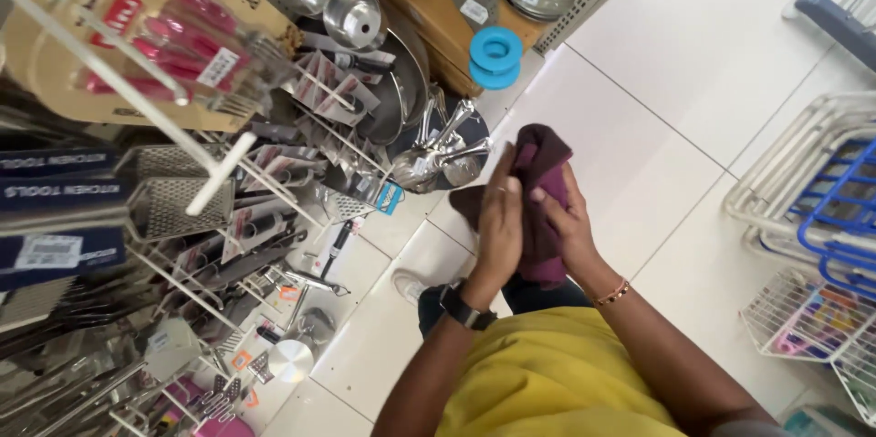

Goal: Organizing and cleaning kitchen utensils on display hooks in a store.

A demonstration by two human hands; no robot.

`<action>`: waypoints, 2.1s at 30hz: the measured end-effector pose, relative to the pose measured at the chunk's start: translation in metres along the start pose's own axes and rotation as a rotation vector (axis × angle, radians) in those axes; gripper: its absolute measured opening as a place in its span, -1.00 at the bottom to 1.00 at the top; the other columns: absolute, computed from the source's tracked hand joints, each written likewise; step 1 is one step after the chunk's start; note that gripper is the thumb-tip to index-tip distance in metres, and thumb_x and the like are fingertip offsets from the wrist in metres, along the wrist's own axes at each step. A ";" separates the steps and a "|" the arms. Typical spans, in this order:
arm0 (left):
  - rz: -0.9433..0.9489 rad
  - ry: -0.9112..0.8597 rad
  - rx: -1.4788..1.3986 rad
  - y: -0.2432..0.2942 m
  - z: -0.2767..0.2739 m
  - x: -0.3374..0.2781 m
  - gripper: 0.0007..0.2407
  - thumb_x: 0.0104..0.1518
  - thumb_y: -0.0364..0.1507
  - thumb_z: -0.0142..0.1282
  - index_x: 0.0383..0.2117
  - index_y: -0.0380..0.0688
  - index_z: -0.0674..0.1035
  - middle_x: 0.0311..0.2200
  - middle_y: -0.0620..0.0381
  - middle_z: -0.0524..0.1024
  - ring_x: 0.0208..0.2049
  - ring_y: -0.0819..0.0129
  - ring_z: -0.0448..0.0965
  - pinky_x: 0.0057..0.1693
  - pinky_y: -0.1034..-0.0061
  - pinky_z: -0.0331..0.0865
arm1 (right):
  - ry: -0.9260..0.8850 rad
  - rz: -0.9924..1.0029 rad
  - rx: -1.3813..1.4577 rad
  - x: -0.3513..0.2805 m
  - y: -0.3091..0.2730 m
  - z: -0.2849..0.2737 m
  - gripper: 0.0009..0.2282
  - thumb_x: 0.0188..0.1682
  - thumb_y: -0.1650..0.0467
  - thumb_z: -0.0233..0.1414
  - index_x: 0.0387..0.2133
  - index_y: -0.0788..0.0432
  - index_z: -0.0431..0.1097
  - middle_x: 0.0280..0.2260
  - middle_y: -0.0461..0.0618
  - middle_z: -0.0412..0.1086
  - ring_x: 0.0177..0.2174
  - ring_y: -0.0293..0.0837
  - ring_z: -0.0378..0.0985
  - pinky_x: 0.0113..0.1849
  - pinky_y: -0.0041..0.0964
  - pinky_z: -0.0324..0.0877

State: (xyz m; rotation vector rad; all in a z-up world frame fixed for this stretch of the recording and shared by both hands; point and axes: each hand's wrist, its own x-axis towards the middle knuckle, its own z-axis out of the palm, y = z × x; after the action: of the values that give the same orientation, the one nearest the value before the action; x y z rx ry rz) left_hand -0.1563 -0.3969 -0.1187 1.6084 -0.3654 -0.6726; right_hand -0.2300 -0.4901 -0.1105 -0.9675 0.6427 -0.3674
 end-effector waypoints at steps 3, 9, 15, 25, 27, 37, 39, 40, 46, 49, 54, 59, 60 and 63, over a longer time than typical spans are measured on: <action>0.059 -0.091 -0.022 0.009 -0.002 -0.015 -0.43 0.45 -0.10 -0.37 0.36 -0.38 0.18 0.34 -0.30 0.24 0.39 -0.03 0.23 0.41 0.33 0.09 | -0.036 -0.031 -0.146 0.018 0.014 -0.030 -0.37 0.04 0.42 0.04 0.40 0.20 -0.02 0.22 0.01 0.26 0.15 -0.18 0.32 0.17 -0.32 0.21; -0.059 -0.166 -0.073 0.015 -0.021 -0.033 -0.41 0.39 -0.08 -0.25 0.36 -0.35 0.19 0.21 -0.31 0.39 0.26 -0.06 0.39 0.29 0.32 0.24 | -0.274 -0.183 -0.435 0.030 0.007 -0.030 -0.45 0.01 0.50 0.09 0.31 0.33 0.14 0.15 0.03 0.34 0.11 -0.17 0.39 0.17 -0.30 0.27; -0.159 -0.032 0.002 -0.020 -0.018 -0.046 -0.60 0.34 -0.17 -0.07 0.09 -0.27 0.46 -0.19 -0.21 0.62 -0.14 0.04 0.67 -0.03 0.34 0.48 | -0.265 -0.088 -0.458 0.014 0.039 -0.039 -0.57 0.01 0.55 0.08 0.19 0.32 0.26 0.06 0.00 0.41 0.05 -0.21 0.46 0.11 -0.32 0.35; -0.031 0.237 0.616 -0.159 -0.092 0.010 -0.84 0.29 -0.40 0.08 -0.18 -0.24 0.62 -0.27 -0.13 0.62 -0.24 -0.05 0.63 -0.10 0.22 0.48 | 0.040 0.087 -0.614 -0.014 0.071 -0.064 -0.64 0.01 0.52 0.14 0.09 0.32 0.33 -0.12 0.04 0.50 -0.17 -0.22 0.56 -0.12 -0.35 0.50; 0.046 0.189 0.803 -0.204 -0.099 0.034 -0.80 0.22 -0.39 0.14 -0.18 -0.31 0.61 -0.20 -0.16 0.60 -0.16 -0.08 0.59 -0.01 0.20 0.45 | 0.106 0.177 -0.592 -0.019 0.078 -0.072 -0.64 0.00 0.51 0.13 0.09 0.32 0.33 -0.14 0.05 0.51 -0.19 -0.20 0.58 -0.14 -0.33 0.51; 0.362 0.078 1.344 -0.357 -0.073 0.136 -0.69 0.07 -0.35 0.16 -0.12 -0.31 0.62 -0.05 -0.10 0.55 0.01 0.09 0.52 0.11 0.25 0.39 | 0.165 0.223 -0.526 -0.047 0.136 -0.102 -0.57 -0.05 0.52 0.14 0.13 0.30 0.30 -0.10 0.02 0.49 -0.15 -0.22 0.57 -0.11 -0.34 0.50; 0.459 0.031 1.504 -0.367 -0.071 0.146 -0.73 0.07 -0.38 0.12 -0.15 -0.27 0.63 -0.06 -0.06 0.57 0.04 0.13 0.52 0.10 0.27 0.41 | 0.190 0.211 -0.522 -0.051 0.140 -0.109 -0.58 -0.05 0.51 0.15 0.12 0.31 0.32 -0.10 0.03 0.48 -0.14 -0.22 0.54 -0.09 -0.35 0.47; 0.463 0.021 1.501 -0.368 -0.073 0.149 -0.73 0.07 -0.38 0.12 -0.15 -0.27 0.63 -0.06 -0.06 0.57 0.04 0.13 0.52 0.10 0.27 0.41 | 0.200 0.213 -0.520 -0.051 0.140 -0.113 -0.58 -0.05 0.51 0.15 0.12 0.31 0.32 -0.10 0.03 0.48 -0.14 -0.22 0.54 -0.09 -0.35 0.47; 0.515 -0.165 1.566 -0.364 -0.079 0.160 -0.82 0.07 -0.49 0.12 -0.22 -0.20 0.65 -0.17 0.00 0.59 -0.03 0.14 0.55 -0.07 0.37 0.44 | 0.243 0.215 -0.512 -0.051 0.135 -0.127 -0.61 -0.02 0.50 0.16 0.10 0.30 0.34 -0.10 0.02 0.49 -0.14 -0.23 0.53 -0.08 -0.35 0.46; 0.530 -0.165 1.608 -0.348 -0.078 0.162 -0.86 0.06 -0.50 0.13 -0.27 -0.18 0.65 -0.20 0.00 0.60 -0.07 0.14 0.57 -0.11 0.38 0.45 | 0.279 0.249 -0.460 -0.048 0.132 -0.128 -0.60 -0.03 0.48 0.16 0.10 0.28 0.33 -0.14 0.01 0.50 -0.19 -0.22 0.56 -0.15 -0.33 0.50; 0.551 -0.181 1.585 -0.328 -0.080 0.161 -0.75 0.07 -0.52 0.12 -0.11 -0.26 0.63 -0.15 -0.04 0.57 -0.10 0.15 0.57 0.01 0.31 0.49 | 0.177 0.169 -0.471 -0.042 0.129 -0.118 -0.59 -0.01 0.48 0.14 0.13 0.29 0.32 -0.09 0.01 0.49 -0.14 -0.22 0.55 -0.10 -0.35 0.49; 0.597 -0.140 1.526 -0.274 -0.082 0.141 -0.76 0.06 -0.55 0.09 -0.13 -0.28 0.61 -0.04 -0.14 0.53 -0.14 0.10 0.62 -0.08 0.31 0.53 | 0.163 0.251 -0.482 -0.042 0.114 -0.101 -0.57 -0.05 0.48 0.14 0.14 0.26 0.31 -0.12 0.01 0.51 -0.19 -0.19 0.58 -0.15 -0.31 0.52; 0.578 -0.172 1.448 -0.256 -0.084 0.136 -0.80 0.08 -0.57 0.07 -0.17 -0.29 0.61 0.00 -0.18 0.53 -0.16 0.07 0.64 -0.12 0.31 0.54 | 0.137 0.212 -0.476 -0.042 0.109 -0.096 -0.57 -0.03 0.48 0.15 0.14 0.27 0.32 -0.10 0.03 0.50 -0.15 -0.19 0.56 -0.11 -0.31 0.50; 0.590 -0.056 0.998 -0.185 -0.084 0.094 -0.90 0.12 -0.61 0.06 -0.28 -0.27 0.58 -0.01 -0.29 0.51 -0.15 -0.01 0.64 -0.07 0.30 0.56 | 0.140 0.152 -0.332 -0.040 0.088 -0.079 -0.56 0.00 0.47 0.12 0.18 0.27 0.28 -0.06 0.02 0.47 -0.10 -0.18 0.54 -0.06 -0.29 0.48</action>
State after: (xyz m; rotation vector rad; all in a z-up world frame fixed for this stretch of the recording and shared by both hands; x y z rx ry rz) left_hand -0.0587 -0.3573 -0.3164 2.2377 -1.3032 -0.0369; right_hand -0.3111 -0.4718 -0.2039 -1.2063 0.9190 -0.1970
